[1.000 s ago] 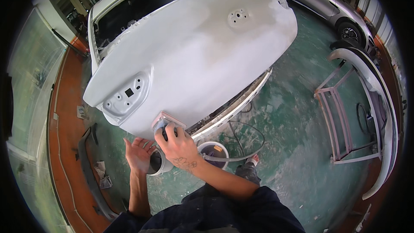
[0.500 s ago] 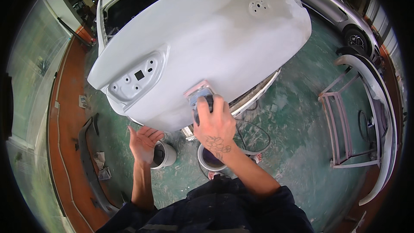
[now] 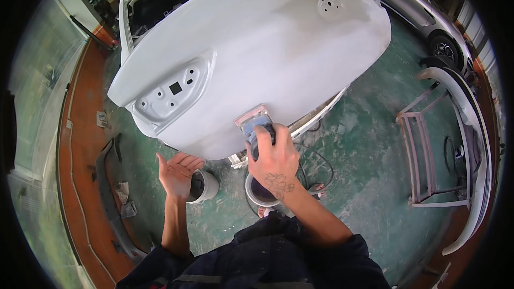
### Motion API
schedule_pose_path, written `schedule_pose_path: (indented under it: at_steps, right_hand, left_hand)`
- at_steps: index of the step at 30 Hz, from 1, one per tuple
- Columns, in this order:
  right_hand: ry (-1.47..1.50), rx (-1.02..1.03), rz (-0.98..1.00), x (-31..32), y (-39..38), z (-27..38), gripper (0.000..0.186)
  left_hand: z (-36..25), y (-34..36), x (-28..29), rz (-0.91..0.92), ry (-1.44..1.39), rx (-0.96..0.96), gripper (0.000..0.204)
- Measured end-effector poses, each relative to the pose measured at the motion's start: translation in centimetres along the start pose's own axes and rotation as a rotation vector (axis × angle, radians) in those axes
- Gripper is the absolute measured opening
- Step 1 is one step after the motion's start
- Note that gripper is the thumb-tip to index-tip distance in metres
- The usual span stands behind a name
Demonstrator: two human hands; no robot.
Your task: The person uses an electric sander to smooth the surface of a white car hood and then a white car bumper. They move the sander across the surfaces in various directions to prepare the parts.
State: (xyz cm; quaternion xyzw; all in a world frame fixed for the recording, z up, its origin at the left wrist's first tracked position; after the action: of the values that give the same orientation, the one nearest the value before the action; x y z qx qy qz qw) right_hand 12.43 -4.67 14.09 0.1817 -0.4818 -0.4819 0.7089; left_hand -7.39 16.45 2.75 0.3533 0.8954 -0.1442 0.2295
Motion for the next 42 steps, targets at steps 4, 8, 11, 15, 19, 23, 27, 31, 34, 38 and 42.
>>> schedule_pose_path:
  at_steps: [4, 8, 11, 15, 19, 23, 27, 31, 34, 38, 42]
  right_hand:
    - [-0.029, 0.023, 0.041, -1.1, -1.6, 1.1, 0.057]
    - [-0.036, 0.259, 0.142, -5.4, -4.7, 7.1, 0.04]
    - [-0.062, 0.342, 0.2, -6.5, -4.8, 9.5, 0.033]
    - [-0.07, 0.337, 0.198, -5.4, -5.3, 8.0, 0.031]
    - [-0.083, 0.329, 0.207, -6.0, -5.0, 7.8, 0.033]
    - [-0.098, 0.454, 0.197, -8.2, -2.4, 13.5, 0.026]
    - [-0.114, 0.457, 0.207, -8.9, -0.2, 15.6, 0.027]
    - [-0.108, 0.523, 0.29, -6.2, -0.8, 11.9, 0.023]
    - [-0.119, 0.534, 0.319, -4.1, -0.9, 8.7, 0.022]
    - [-0.103, 0.565, 0.34, -5.0, 0.0, 10.9, 0.021]
    - [-0.084, 0.579, 0.395, -9.8, 1.9, 16.7, 0.019]
  left_hand:
    - [0.4, 0.3, 0.2, 0.067, 0.033, 0.019, 0.105]
    - [0.6, 0.2, 0.7, 0.126, -0.038, 0.034, 0.105]
    - [1.0, 0.2, 0.9, 0.063, -0.115, 0.074, 0.105]
    - [1.2, 0.3, 1.3, 0.135, -0.234, 0.017, 0.103]
    - [1.6, 0.4, 0.1, 0.145, -0.367, 0.019, 0.099]
    - [2.8, -0.1, 1.2, 0.117, -0.47, 0.018, 0.093]
    - [3.6, 0.2, 2.2, -0.164, -0.295, -0.009, 0.088]
    - [2.3, -0.8, -0.6, 0.051, -0.461, 0.05, 0.094]
    - [3.5, 0.0, 0.3, 0.181, -0.486, 0.012, 0.097]
    - [3.9, -0.8, -0.2, 0.211, -0.535, 0.003, 0.097]
    - [3.9, -0.6, 0.6, -0.06, -0.318, -0.232, 0.06]
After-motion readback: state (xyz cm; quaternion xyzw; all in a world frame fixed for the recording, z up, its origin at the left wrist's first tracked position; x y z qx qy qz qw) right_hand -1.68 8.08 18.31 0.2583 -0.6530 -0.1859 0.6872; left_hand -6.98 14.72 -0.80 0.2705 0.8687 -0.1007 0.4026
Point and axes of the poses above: each hand's wrist, its own y-axis towards the middle knuckle, its own x-axis out of the back of the hand, z = x × y, the point moved 7 cm from there along y, towards the middle knuckle, and after that the axes turned 9 degrees about y, right-handed, at the moved point
